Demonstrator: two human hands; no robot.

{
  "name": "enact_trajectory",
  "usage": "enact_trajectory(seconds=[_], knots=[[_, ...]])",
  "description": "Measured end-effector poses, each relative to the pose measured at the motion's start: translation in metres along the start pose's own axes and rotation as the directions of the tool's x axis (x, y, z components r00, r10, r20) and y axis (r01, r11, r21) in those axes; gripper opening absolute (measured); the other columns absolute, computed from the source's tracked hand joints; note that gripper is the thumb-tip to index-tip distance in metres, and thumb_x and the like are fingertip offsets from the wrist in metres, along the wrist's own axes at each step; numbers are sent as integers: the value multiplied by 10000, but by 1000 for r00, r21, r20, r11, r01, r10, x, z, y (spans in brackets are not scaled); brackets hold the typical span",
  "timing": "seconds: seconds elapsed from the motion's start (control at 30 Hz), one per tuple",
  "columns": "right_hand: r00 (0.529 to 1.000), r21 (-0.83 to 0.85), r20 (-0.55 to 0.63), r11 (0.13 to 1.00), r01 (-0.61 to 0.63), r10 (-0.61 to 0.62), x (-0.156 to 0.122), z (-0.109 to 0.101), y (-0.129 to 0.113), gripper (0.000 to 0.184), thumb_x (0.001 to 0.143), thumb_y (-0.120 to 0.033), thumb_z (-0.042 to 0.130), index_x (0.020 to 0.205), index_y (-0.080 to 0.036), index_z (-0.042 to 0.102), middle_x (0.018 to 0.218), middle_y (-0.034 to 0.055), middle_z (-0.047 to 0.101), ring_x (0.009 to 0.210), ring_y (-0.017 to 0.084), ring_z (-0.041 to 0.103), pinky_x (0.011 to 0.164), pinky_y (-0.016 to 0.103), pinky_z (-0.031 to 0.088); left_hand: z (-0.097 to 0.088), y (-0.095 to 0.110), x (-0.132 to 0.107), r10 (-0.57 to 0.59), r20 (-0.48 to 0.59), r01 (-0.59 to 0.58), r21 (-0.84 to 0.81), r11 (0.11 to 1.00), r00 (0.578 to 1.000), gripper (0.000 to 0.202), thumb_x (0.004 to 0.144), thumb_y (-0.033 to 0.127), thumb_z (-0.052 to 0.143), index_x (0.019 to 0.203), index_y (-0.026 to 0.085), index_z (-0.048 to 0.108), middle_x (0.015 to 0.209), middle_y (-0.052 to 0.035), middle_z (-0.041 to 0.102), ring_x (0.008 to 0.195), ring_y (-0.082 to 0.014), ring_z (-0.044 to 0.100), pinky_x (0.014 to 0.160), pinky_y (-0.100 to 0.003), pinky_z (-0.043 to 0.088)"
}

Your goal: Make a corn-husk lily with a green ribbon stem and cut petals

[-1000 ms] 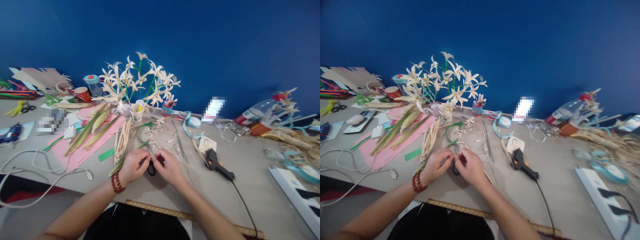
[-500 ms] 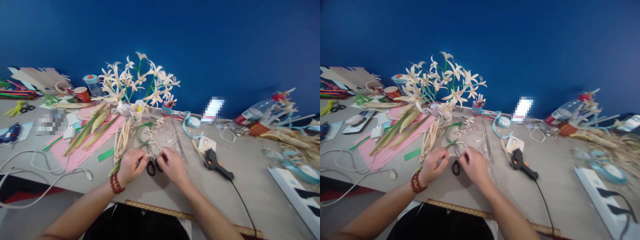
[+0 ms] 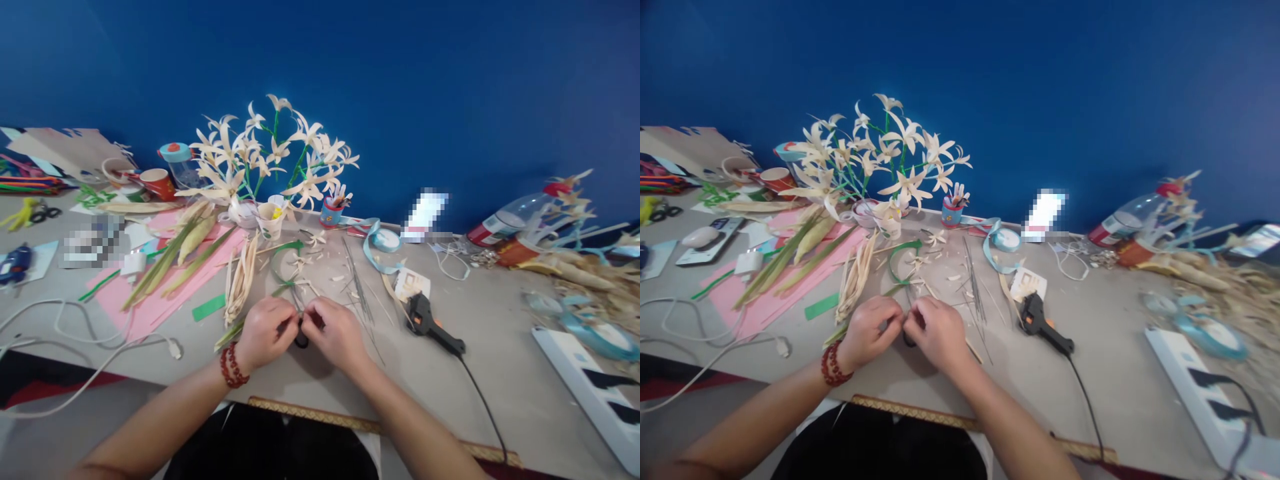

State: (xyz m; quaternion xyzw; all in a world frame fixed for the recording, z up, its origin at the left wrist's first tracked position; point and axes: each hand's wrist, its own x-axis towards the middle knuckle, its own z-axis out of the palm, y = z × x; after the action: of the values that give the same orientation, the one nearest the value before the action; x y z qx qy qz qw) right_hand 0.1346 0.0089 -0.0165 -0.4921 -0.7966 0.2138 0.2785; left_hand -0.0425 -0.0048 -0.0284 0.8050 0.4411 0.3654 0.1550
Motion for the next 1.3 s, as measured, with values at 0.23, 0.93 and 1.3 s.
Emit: enact_trajectory(seconds=[0.23,0.93,1.3], knots=[[999,52,-25,998,-39,40,3,-9,4,54,835,-187,535,811,-204,580,726,2,630,627,144,572,616,241,392,-4,-3,-1,-55,-64,50,-75,996,996,165,867,144,473,720,192,530,689,-31,588,685,-176,541,670,-314,428],[997,25,53,998,63,-64,-3,-2,-6,121,860,-186,524,742,-211,534,694,-5,572,618,142,521,576,234,360,0,0,1,-78,15,79,-130,988,997,85,867,162,491,825,193,557,783,-43,610,763,-188,566,721,-321,456],[993,-83,13,989,120,-119,-3,-6,-4,144,830,-153,516,699,-212,512,660,0,549,607,154,501,577,255,337,0,-10,0,-32,-56,36,67,997,998,93,833,156,518,754,193,552,722,-35,616,726,-198,561,714,-343,443]])
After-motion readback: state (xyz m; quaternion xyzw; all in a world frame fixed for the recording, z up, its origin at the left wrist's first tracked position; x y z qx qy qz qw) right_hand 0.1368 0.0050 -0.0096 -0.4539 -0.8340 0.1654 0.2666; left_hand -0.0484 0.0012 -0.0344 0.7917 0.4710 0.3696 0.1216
